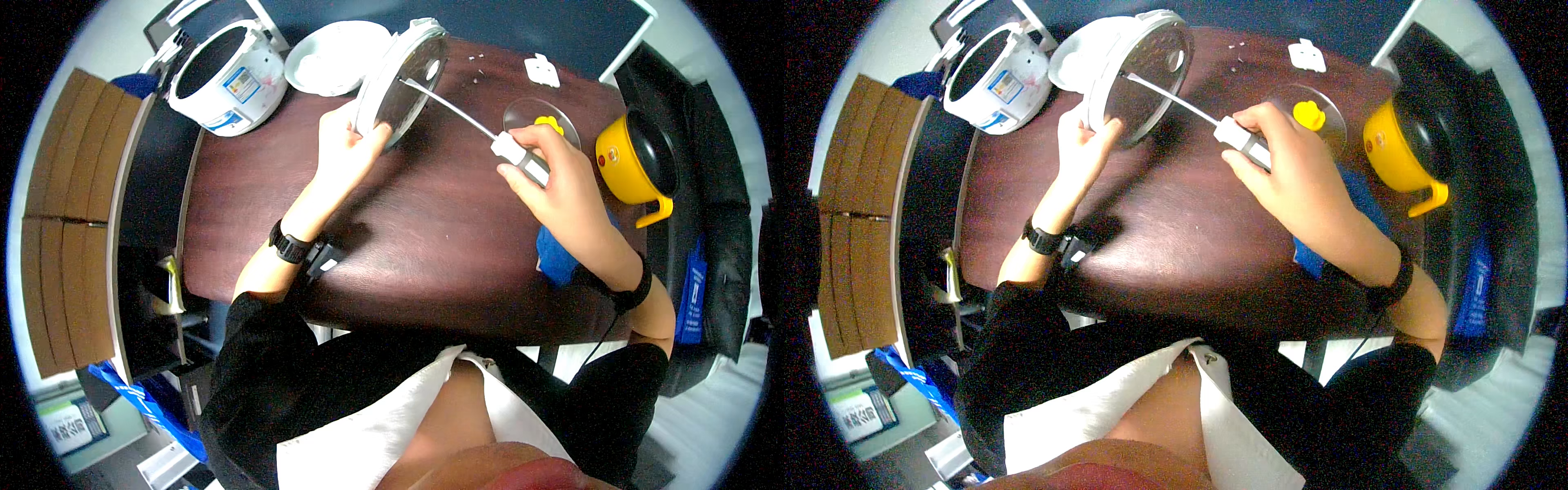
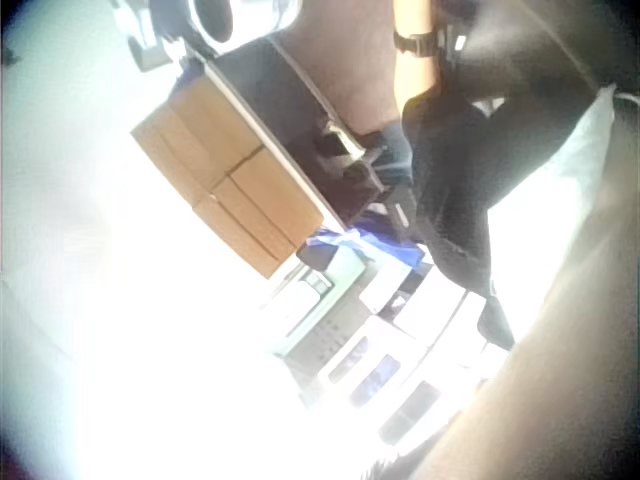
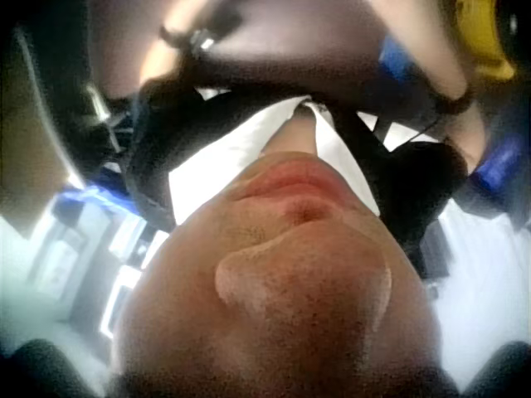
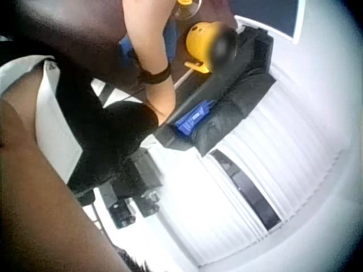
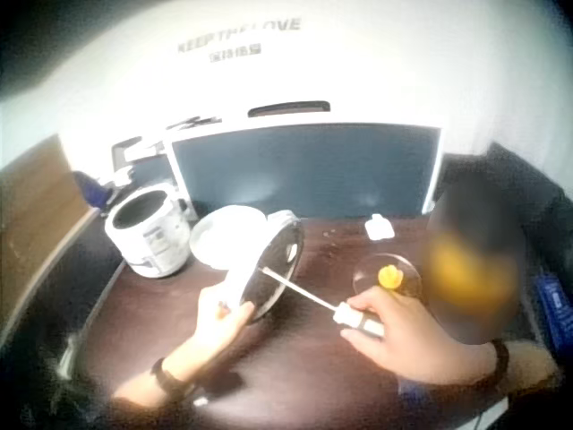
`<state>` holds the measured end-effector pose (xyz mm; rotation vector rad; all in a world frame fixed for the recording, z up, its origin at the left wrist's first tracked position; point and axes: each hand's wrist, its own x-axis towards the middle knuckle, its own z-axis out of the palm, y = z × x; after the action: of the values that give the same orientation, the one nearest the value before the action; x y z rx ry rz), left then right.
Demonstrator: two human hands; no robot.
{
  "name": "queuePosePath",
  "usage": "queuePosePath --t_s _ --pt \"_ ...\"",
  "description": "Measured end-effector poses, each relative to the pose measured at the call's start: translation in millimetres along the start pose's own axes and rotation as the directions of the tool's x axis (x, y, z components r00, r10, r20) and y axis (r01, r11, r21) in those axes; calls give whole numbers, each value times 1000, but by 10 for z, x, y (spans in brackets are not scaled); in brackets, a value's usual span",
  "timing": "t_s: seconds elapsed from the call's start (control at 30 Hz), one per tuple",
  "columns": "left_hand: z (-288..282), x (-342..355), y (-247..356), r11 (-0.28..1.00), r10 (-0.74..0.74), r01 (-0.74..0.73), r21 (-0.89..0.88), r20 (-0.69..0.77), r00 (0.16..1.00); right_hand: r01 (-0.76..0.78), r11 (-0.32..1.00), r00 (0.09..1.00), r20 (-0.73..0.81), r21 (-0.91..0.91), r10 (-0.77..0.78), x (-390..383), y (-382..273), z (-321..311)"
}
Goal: The person uses a screwdriver to remove screws from a white circular appliance part, likely a steamer tray or lid, and then uses the screwdriver to pry and separate a clear plastic insert from the white frame.
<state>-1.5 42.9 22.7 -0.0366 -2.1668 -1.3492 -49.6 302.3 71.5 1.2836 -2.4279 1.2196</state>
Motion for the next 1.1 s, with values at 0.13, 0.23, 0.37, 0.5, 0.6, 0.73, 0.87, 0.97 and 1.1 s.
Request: queuePosePath --t_s 0.13,0.23,0.37,0.5,0.6,0.73,0.87,0.97,1.1 --pt "78 75 69 997 29 -36 67 109 994 -45 995 997 -73 -87 39 -179 -97 -73" --pt "88 120 203 996 55 -65 56 169 984 -58 997 993 -104 -50 53 -278 -160 -117" --pt "62 134 231 992 101 -115 48 230 968 -380 829 925 174 411 338 -287 -244 -290" --pt "36 213 292 990 87 -119 73 341 936 -612 358 780 463 705 420 -332 -167 -373" --pt "42 238 269 994 99 -106 2 333 938 -566 490 820 394 663 415 -314 -94 -326" --pt "49 253 274 990 143 -138 -39 286 947 -424 848 905 102 318 414 -317 -174 -221" --pt "39 271 289 990 140 -143 -10 284 949 -417 889 906 14 192 422 -310 -250 -193" --pt "30 274 319 991 131 -137 6 264 956 -77 997 960 -268 26 81 -305 -92 -55" --pt "30 299 212 991 122 -132 23 242 963 -339 899 926 -68 277 371 -294 -180 -110"
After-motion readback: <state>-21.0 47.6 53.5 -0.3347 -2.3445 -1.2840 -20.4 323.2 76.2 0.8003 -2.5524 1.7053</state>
